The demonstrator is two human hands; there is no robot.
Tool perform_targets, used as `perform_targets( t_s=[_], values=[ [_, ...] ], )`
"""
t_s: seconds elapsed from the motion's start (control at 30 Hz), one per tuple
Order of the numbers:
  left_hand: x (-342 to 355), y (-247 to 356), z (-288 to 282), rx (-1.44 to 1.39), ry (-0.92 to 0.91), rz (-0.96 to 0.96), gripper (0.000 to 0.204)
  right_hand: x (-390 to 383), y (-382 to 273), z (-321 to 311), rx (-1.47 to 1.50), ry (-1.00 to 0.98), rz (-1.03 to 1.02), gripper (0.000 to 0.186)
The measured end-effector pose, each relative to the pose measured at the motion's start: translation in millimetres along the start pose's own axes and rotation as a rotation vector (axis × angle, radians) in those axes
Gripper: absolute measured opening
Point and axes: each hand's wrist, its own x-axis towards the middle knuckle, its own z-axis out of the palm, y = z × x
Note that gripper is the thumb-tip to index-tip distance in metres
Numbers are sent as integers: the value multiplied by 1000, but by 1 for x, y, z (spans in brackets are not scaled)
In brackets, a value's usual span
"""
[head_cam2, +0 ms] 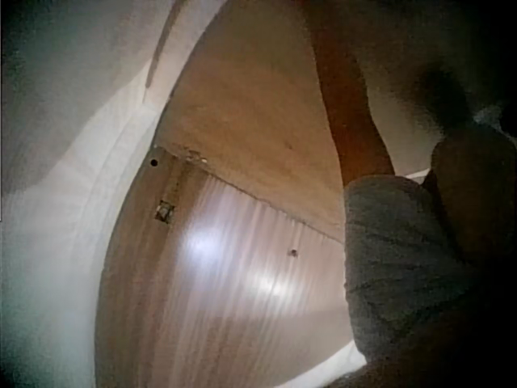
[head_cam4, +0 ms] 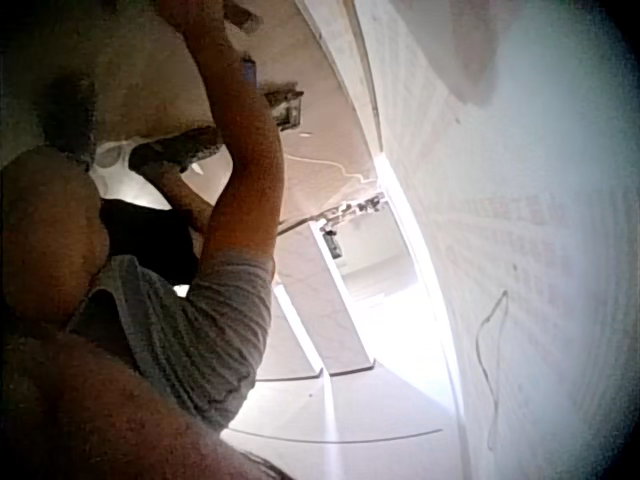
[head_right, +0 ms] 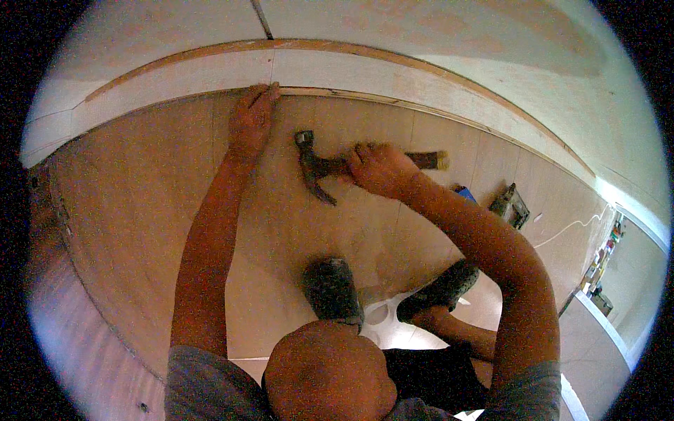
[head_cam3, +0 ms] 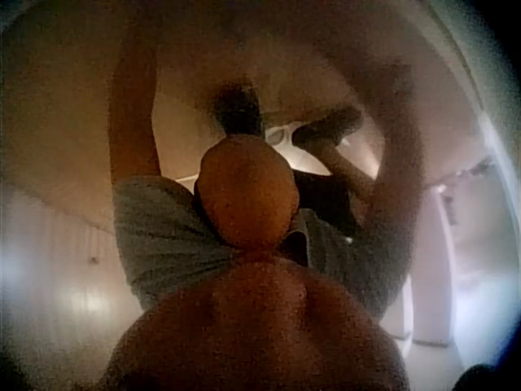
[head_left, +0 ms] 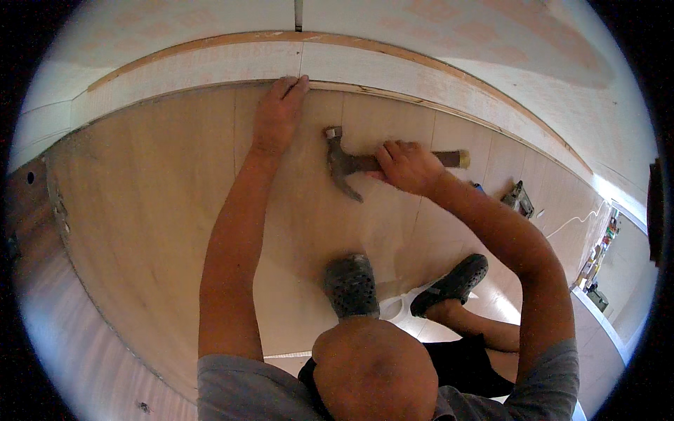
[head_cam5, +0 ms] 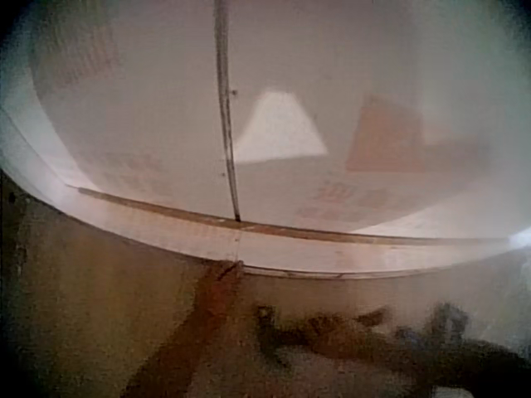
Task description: The person uses a nail gun and a hammer to fix a strip of baseboard to a wall, then moves across the room to a cardboard box and handles paper strips.
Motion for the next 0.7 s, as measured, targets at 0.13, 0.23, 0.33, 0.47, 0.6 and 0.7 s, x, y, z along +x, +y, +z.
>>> perform_targets(
  t_s=[0.13, 0.23, 0.33, 0.47, 0.6, 0.7],
  values=[
    [-9, -2, -2, 111, -55, 58, 43, 28, 21, -10, 44, 2, 231, 45],
    [-8, -4, 3, 148, -29, 87, 43, 27, 3, -12, 92, -103, 342, 45],
    [-8, -3, 5, 177, -52, 10, 35, 25, 5, -9, 90, -50, 181, 46],
    [-4, 4, 7, 200, -34, -129, 27, 30, 15, -16, 97, -102, 241, 47],
    [6, 12, 1, 294, -5, -141, 25, 26, 14, -16, 86, -73, 288, 46],
    [-2, 1, 8, 207, -39, -116, 21, 22, 9, -5, 92, -35, 289, 45]
  ],
)
